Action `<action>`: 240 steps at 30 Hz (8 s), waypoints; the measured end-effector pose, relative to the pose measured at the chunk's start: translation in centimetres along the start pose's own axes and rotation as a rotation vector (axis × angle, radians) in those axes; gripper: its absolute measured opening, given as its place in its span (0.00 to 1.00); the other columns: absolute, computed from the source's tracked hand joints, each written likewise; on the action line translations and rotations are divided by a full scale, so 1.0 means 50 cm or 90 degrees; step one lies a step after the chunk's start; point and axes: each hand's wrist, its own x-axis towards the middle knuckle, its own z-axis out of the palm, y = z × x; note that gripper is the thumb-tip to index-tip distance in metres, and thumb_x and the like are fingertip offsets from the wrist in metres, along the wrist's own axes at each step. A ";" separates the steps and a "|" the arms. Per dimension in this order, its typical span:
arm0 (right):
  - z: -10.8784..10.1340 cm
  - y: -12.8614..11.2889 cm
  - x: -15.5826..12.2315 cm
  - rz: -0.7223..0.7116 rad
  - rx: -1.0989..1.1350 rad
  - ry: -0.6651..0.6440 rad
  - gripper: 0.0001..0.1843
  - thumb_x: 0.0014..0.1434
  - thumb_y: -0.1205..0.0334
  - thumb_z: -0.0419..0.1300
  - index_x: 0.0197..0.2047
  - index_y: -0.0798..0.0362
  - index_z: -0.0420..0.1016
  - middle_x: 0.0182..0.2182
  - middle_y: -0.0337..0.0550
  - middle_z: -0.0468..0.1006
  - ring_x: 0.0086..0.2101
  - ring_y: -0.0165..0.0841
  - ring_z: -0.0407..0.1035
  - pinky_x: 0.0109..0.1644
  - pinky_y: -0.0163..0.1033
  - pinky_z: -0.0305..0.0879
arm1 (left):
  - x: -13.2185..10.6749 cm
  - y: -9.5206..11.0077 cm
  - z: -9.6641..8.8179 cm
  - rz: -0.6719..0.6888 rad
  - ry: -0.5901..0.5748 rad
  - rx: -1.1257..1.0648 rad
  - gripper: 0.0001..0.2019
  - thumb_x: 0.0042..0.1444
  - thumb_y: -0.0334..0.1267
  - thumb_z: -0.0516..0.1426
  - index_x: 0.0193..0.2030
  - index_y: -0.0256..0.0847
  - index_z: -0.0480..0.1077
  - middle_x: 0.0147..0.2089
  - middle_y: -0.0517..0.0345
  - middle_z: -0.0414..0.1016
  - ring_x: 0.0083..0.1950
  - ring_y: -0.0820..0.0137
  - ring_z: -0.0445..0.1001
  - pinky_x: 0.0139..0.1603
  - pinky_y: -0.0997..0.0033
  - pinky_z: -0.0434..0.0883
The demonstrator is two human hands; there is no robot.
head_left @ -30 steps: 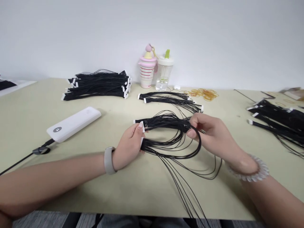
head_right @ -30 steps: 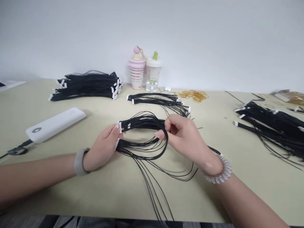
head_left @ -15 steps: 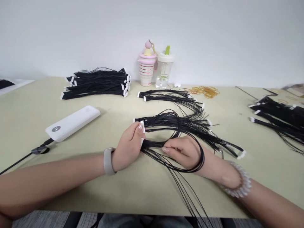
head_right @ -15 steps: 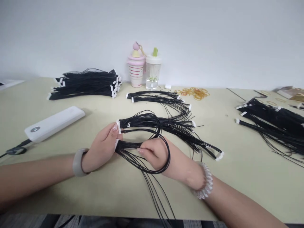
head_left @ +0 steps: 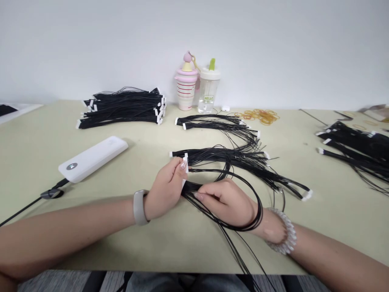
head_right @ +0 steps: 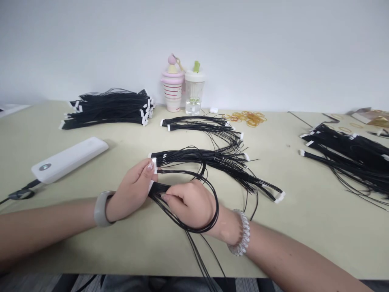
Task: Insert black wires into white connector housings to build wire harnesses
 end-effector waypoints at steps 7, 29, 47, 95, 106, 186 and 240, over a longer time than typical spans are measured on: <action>0.012 0.009 -0.003 0.037 0.032 0.021 0.13 0.58 0.63 0.49 0.23 0.56 0.67 0.17 0.32 0.63 0.20 0.20 0.53 0.23 0.28 0.47 | 0.001 -0.004 0.004 0.003 -0.008 0.004 0.15 0.62 0.43 0.41 0.26 0.39 0.56 0.24 0.62 0.58 0.26 0.76 0.56 0.27 0.76 0.57; -0.184 0.091 -0.013 0.209 0.138 0.495 0.05 0.46 0.64 0.61 0.29 0.54 0.76 0.26 0.41 0.75 0.25 0.27 0.66 0.26 0.33 0.62 | 0.009 0.000 0.001 -0.031 -0.011 -0.022 0.17 0.61 0.43 0.41 0.23 0.39 0.53 0.23 0.63 0.55 0.25 0.77 0.54 0.26 0.77 0.56; -0.059 0.026 0.000 -0.078 -0.178 0.270 0.06 0.59 0.66 0.52 0.32 0.54 0.68 0.29 0.38 0.73 0.31 0.25 0.66 0.36 0.31 0.61 | 0.006 0.001 0.001 -0.019 -0.053 -0.041 0.18 0.61 0.44 0.41 0.23 0.39 0.52 0.22 0.64 0.55 0.24 0.77 0.54 0.26 0.76 0.56; -0.034 0.033 0.011 -0.284 -0.477 0.215 0.12 0.61 0.69 0.47 0.27 0.55 0.64 0.22 0.38 0.65 0.26 0.28 0.57 0.32 0.36 0.52 | 0.003 -0.001 0.002 0.028 -0.121 -0.026 0.18 0.61 0.45 0.41 0.22 0.39 0.53 0.21 0.63 0.54 0.24 0.77 0.53 0.25 0.76 0.55; -0.077 0.042 0.008 -0.171 -0.365 0.205 0.11 0.57 0.55 0.56 0.30 0.54 0.63 0.27 0.39 0.67 0.29 0.28 0.60 0.31 0.33 0.55 | 0.007 0.000 0.002 -0.017 -0.083 -0.052 0.19 0.61 0.47 0.41 0.22 0.39 0.53 0.22 0.63 0.56 0.24 0.76 0.55 0.26 0.75 0.57; -0.049 0.024 0.008 -0.065 -0.293 0.220 0.12 0.62 0.65 0.45 0.30 0.56 0.65 0.28 0.44 0.68 0.31 0.30 0.62 0.37 0.36 0.59 | 0.000 0.007 0.006 0.018 -0.062 -0.029 0.17 0.62 0.43 0.41 0.23 0.39 0.52 0.22 0.64 0.55 0.24 0.77 0.54 0.26 0.76 0.55; -0.041 0.022 -0.001 -0.084 -0.411 0.283 0.13 0.61 0.63 0.46 0.29 0.56 0.67 0.23 0.41 0.70 0.26 0.29 0.61 0.33 0.36 0.52 | -0.001 0.011 0.002 0.012 -0.061 0.008 0.17 0.61 0.44 0.42 0.23 0.39 0.52 0.22 0.64 0.53 0.25 0.77 0.53 0.26 0.77 0.54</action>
